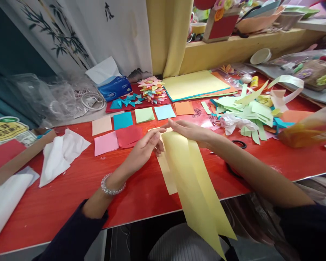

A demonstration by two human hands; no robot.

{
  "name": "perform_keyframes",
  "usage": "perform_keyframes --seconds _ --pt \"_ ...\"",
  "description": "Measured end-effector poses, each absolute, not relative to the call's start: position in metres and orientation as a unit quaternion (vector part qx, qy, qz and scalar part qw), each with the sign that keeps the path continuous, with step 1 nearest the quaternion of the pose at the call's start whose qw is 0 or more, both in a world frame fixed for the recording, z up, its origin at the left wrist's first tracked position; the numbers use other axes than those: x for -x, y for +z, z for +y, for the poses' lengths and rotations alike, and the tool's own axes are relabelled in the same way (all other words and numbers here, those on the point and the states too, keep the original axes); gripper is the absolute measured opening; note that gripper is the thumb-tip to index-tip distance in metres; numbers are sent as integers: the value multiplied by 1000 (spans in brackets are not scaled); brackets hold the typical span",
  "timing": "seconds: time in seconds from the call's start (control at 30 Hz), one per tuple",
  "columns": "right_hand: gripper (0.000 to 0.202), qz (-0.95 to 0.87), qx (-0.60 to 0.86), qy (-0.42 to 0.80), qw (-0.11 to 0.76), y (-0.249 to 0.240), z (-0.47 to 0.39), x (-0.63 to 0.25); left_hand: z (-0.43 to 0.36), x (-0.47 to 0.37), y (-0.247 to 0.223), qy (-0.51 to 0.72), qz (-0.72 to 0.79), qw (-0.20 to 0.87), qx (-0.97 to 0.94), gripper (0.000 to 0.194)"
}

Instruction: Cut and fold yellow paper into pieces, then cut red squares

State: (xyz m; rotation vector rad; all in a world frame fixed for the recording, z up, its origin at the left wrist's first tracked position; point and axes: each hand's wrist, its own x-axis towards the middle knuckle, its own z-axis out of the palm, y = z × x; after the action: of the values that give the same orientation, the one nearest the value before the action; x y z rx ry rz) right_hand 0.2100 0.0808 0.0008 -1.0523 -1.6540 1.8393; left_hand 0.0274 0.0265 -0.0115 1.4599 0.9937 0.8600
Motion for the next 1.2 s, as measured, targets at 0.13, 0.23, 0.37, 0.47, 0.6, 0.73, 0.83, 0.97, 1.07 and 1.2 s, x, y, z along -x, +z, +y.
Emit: perform_keyframes --seconds 0.13,0.23,0.37,0.47,0.6,0.73,0.83,0.97,1.07,1.2 --pt "55 -547 422 690 216 5 76 -208 26 -28 -11 314 451 511 -661 40" --pt "57 -538 450 680 213 8 77 -209 27 -26 -9 326 462 485 -667 42" --pt "57 -555 443 670 214 5 87 -214 28 -22 -5 297 423 533 -669 48" --pt "57 -572 414 680 198 3 89 -214 29 -21 -3 235 409 586 -659 25" --pt "59 -555 382 713 195 0 85 -211 29 -20 -5 166 408 617 -652 32" --pt "57 -568 374 708 190 -3 87 -211 28 -19 -6 176 382 619 -663 31" --pt "56 -582 391 685 200 -7 91 -211 27 -20 -6 196 393 622 -648 28" --pt "53 -592 399 654 251 -10 88 -207 25 -25 -10 187 412 647 -614 28" --pt "50 -613 411 609 290 -13 85 -205 25 -25 -11 183 388 630 -648 28" --pt "46 -682 435 508 296 -10 91 -205 27 -20 -5 120 372 624 -677 39"
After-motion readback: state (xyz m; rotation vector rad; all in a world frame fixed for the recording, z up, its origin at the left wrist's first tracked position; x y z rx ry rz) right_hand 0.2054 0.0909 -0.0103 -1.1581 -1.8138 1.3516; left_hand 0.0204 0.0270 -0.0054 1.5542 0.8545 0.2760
